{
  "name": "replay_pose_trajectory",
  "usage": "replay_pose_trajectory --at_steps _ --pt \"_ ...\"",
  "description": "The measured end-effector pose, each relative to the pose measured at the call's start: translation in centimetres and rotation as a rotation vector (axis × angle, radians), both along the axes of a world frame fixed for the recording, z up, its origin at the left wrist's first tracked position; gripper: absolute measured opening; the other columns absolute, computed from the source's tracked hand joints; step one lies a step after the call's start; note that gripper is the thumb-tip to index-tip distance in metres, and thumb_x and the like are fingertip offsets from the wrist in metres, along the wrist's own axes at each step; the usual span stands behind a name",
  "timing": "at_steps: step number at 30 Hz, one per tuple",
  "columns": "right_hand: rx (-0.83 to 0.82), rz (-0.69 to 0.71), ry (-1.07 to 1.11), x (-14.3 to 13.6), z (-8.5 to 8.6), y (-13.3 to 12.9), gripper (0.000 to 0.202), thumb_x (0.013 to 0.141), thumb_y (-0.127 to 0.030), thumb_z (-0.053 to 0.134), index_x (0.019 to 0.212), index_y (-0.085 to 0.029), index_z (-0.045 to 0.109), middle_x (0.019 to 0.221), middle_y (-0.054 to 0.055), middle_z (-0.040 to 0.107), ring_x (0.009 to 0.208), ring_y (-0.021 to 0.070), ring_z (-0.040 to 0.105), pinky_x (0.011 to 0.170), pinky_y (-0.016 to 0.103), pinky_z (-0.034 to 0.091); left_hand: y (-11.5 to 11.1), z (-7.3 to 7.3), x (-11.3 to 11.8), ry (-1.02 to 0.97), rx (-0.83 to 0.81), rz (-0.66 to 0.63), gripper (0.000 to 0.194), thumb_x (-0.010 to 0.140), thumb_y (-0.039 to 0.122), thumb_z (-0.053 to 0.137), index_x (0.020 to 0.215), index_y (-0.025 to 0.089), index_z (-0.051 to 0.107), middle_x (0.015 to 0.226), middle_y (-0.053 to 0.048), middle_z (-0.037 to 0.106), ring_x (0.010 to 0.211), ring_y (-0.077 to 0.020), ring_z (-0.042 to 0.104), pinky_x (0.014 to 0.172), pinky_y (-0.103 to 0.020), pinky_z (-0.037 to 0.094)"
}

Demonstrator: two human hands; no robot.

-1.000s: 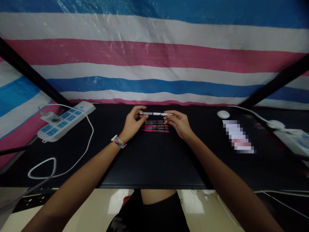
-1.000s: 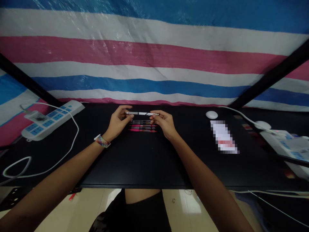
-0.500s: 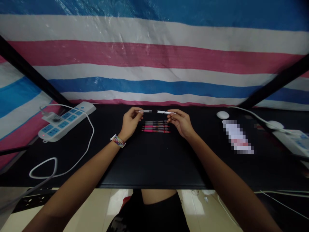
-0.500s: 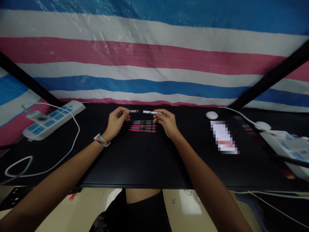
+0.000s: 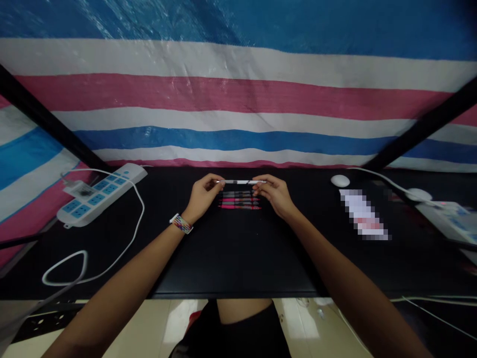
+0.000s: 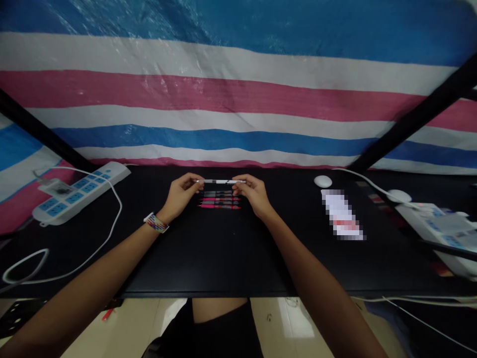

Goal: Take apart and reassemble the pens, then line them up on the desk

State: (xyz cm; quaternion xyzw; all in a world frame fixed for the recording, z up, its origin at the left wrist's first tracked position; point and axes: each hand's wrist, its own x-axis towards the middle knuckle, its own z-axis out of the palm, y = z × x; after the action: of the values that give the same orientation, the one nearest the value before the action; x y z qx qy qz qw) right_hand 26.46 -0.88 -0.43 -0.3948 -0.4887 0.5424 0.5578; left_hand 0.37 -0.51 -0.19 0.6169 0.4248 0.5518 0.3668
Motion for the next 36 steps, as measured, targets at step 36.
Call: replay_pose_trajectory --at_steps 36 --pt "-0.006 0.043 0.044 -0.99 0.36 -0.75 0.028 0.079 -0.041 0.093 0.100 -0.024 0.085 0.084 0.003 0.079 0.074 0.0190 0.072 0.084 0.043 0.062 -0.07 -0.11 -0.07 0.036 0.086 -0.009 0.022 0.105 0.039 0.065 0.113 0.022 0.075 0.081 -0.002 0.073 0.075 -0.0174 0.068 0.078 -0.032 0.055"
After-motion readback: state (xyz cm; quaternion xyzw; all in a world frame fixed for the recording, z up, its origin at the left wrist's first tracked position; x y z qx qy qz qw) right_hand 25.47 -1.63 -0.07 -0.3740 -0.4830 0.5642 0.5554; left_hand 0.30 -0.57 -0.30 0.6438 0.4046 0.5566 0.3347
